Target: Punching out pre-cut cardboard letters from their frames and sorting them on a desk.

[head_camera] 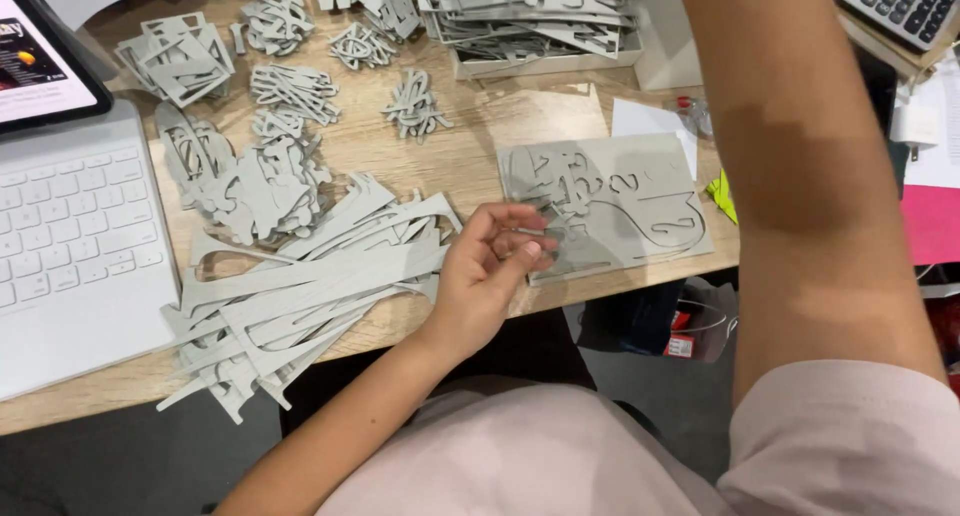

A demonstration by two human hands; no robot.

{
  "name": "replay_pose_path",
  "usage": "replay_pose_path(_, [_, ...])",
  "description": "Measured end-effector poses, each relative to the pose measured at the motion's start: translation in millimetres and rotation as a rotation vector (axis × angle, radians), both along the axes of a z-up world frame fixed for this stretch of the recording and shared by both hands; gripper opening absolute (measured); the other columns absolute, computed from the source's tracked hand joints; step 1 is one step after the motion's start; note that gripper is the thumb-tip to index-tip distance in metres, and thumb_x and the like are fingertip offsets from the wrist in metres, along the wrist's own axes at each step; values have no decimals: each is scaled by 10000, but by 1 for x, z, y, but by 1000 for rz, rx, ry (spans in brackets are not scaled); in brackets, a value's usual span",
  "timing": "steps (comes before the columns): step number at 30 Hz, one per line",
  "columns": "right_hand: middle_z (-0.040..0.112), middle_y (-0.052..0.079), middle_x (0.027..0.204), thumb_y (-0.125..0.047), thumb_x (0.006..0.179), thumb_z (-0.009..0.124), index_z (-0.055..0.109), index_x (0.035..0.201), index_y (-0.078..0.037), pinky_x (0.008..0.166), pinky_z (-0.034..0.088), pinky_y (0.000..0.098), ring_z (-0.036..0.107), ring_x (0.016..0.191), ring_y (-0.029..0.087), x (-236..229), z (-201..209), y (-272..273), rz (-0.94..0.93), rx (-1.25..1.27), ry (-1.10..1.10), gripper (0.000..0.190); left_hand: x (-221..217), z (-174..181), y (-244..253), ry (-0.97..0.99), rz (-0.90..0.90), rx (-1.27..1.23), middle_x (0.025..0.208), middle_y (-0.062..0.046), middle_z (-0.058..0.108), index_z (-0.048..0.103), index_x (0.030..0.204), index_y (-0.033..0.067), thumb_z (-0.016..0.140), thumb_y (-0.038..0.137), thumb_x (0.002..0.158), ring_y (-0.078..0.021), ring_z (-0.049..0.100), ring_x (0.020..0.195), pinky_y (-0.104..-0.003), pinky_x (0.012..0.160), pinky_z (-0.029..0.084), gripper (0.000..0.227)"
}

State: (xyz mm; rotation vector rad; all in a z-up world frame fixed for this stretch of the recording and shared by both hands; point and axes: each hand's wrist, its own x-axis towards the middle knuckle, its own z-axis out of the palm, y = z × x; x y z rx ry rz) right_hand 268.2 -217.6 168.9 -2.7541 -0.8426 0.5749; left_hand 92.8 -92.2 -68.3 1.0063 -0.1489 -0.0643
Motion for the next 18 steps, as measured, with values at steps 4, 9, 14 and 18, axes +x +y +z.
replay_pose_path(4, [697, 61, 1243, -168, 976, 654, 676, 1256, -126, 1007, 531, 400, 664, 1110, 231, -12, -22, 15, 37, -142, 36, 284, -1, -3, 1, -17, 44, -21, 1024, -110, 634, 579, 1198, -5, 599, -25, 979, -156, 699, 887, -291, 738, 661, 221])
replay_pose_path(9, [697, 35, 1321, -217, 938, 687, 679, 1291, -157, 1057, 521, 407, 660, 1177, 225, -46, -70, -16, 51, -288, 76, 358, -3, 5, 6, -84, 72, 9, 856, -80, 622, 592, 1067, 37, 580, 0, 1008, -152, 647, 735, -262, 613, 607, 71])
replay_pose_path(14, [698, 225, 1194, -285, 938, 748, 721, 1228, 21, 935, 563, 460, 692, 1085, 386, -68, -131, -45, 173, 66, -189, 423, -5, -1, 3, -100, 147, -49, 798, -79, 558, 578, 1043, -31, 572, -13, 988, -128, 659, 673, -238, 523, 592, 58])
replay_pose_path(18, [712, 174, 1037, -219, 855, 860, 762, 1053, 25, 855, 588, 419, 717, 969, 350, -65, -156, -56, 134, 283, -193, 329, -6, -3, 2, -109, 171, -15, 782, -89, 566, 588, 1039, -29, 578, -14, 987, -143, 670, 670, -247, 524, 592, 55])
